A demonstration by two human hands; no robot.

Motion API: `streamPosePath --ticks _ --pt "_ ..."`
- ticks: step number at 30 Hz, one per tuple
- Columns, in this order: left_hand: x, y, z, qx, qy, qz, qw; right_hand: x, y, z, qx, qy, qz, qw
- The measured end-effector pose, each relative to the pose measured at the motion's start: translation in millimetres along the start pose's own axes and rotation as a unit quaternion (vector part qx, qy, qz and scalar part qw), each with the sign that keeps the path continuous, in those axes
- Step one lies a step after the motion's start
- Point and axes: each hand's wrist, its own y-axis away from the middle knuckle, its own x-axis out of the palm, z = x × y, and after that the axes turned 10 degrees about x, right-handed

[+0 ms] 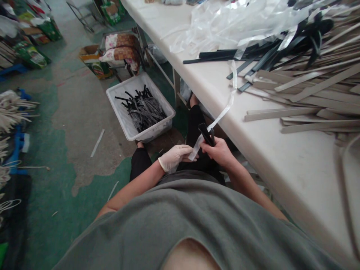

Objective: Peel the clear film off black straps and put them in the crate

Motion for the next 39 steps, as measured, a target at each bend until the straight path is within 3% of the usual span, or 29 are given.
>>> streamPosePath --ticks 5,12,23,29,33,36,39 --pt "3.8 -2 -2 -0.041 -0.005 0.028 0.999 2 0 -3 -0.021 0.021 0.003 1.0" --pt "-1.6 -8 -11 -0.078 -0.021 0.08 0.994 -1 1 -5 -0.096 0.097 -0.042 0.99" --pt "0.6 -10 -5 -0.06 -0.032 0.067 0.995 -5 3 -5 -0.046 0.063 -0.032 0.996" --pt "6.4 -11 -4 -0.056 -0.011 0.068 0.996 -4 1 -9 -0.079 0.075 -0.011 0.994" --pt "7.3 -7 -5 -0.073 -0.056 0.086 0.992 -6 0 -14 -0.078 0.065 0.018 0.995" --pt "-3.8 10 -25 -0.076 -0.107 0.11 0.985 -11 -2 -19 -0.064 0.022 0.061 0.996" --pt "-33.8 47 -74 -0.019 -0.126 0.066 0.99 -17 -4 -26 -0.054 -0.015 0.082 0.995"
